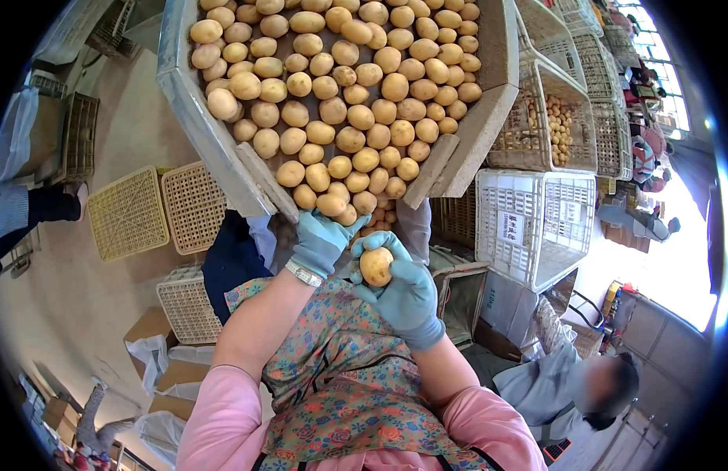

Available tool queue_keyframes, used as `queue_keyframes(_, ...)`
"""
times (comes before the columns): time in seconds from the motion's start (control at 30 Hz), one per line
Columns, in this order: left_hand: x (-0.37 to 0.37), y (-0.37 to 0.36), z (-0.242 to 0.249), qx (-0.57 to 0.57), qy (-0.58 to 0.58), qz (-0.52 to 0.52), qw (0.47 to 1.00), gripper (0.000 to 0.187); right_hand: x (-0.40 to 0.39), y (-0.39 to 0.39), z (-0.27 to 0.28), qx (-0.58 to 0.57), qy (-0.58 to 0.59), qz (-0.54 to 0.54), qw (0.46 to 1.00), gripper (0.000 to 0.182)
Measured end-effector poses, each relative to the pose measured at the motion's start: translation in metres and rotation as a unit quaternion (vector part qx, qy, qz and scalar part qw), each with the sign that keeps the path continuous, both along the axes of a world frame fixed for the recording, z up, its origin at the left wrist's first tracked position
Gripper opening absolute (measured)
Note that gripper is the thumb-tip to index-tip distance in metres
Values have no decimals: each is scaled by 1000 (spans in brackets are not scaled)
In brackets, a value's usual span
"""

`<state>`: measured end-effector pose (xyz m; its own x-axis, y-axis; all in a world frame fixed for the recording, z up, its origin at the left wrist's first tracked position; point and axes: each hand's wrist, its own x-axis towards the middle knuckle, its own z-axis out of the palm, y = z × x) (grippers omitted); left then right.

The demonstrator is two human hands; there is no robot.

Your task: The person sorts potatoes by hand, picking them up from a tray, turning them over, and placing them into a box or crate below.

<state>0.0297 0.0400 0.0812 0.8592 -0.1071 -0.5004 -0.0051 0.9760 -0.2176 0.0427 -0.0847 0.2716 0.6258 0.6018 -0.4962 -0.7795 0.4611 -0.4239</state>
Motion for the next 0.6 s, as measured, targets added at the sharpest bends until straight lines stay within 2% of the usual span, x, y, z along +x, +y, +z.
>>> queue_keyframes(0.13,3,2,11,12,-36,6,999,70,1,0,1,2,-3,2,1000,45)
queue_keyframes(0.23,3,3,17,46,-39,-2,998,69,0,2,7,-43,1,28,999,48)
queue_keyframes(0.43,3,2,6,22,-58,1,998,72,-7,1,-2,-51,-56,26,997,38)
queue_keyframes(0.5,2,2,7,78,-68,-21,994,71,-7,1,-3,-120,-57,20,991,36)
queue_keyframes(0.53,3,3,8,78,-68,-22,994,71,-6,1,-1,-120,-57,20,991,36)
queue_keyframes(0.6,3,4,11,36,-47,-9,998,72,-1,3,3,-14,53,-8,998,37)
